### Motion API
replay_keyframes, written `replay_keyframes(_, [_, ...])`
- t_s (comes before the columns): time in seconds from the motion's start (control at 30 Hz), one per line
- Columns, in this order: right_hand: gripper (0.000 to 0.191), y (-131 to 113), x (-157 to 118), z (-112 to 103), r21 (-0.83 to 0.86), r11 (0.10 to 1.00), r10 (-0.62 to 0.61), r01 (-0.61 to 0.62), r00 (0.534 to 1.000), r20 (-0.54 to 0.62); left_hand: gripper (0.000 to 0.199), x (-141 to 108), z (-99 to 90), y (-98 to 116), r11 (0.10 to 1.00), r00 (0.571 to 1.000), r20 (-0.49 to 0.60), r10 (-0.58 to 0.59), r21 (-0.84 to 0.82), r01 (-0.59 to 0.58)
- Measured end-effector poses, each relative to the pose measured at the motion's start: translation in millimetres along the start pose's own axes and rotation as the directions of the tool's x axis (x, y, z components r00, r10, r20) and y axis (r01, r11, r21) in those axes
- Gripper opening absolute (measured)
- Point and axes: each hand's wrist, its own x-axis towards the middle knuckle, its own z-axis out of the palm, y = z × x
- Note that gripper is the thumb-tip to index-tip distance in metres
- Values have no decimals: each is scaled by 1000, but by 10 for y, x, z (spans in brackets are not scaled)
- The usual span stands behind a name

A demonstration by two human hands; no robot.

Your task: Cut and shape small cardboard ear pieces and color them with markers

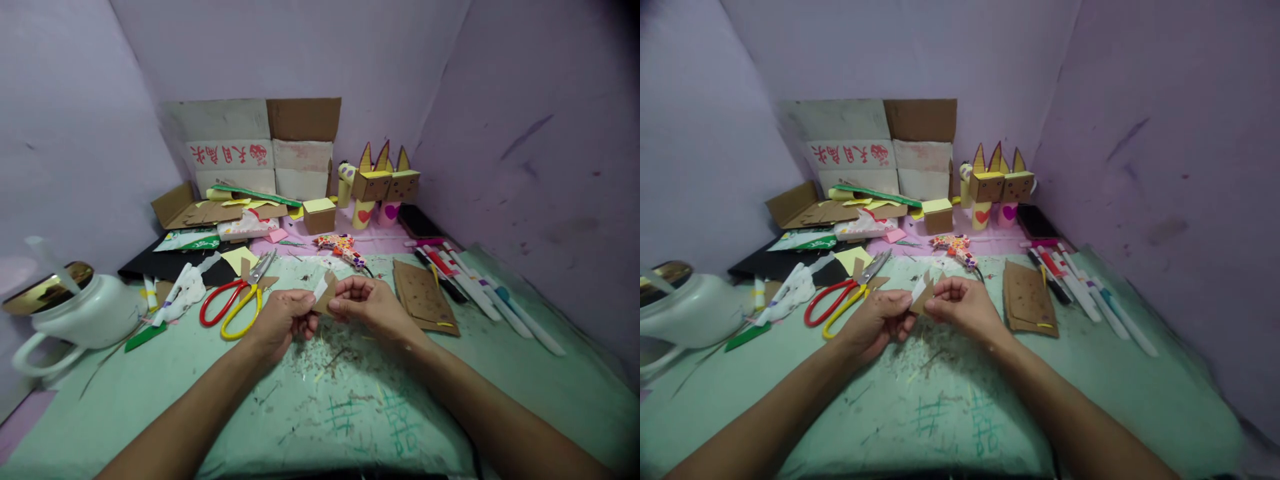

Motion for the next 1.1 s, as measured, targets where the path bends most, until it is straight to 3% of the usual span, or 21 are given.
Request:
replay_keyframes(0.23, [31,5,-16,26,-111,994,-31,24,997,-64,21,-11,19,-2,1000,998,67,-5,1,5])
replay_keyframes(0.47, [29,-10,-34,20,-102,995,-14,11,999,-32,27,3,12,-62,998,997,71,7,59,-11])
replay_keyframes(0.63, [31,9,-35,26,-17,999,44,-44,999,-31,28,16,10,-110,990,1000,-5,10,137,-9])
replay_keyframes(0.83, [30,26,-38,30,1,999,41,-41,999,-35,25,-4,85,-85,991,991,-111,72,118,-59])
replay_keyframes(1.1, [33,73,-32,54,-28,998,54,-55,998,-33,27,-18,124,-78,991,990,-119,76,116,-63])
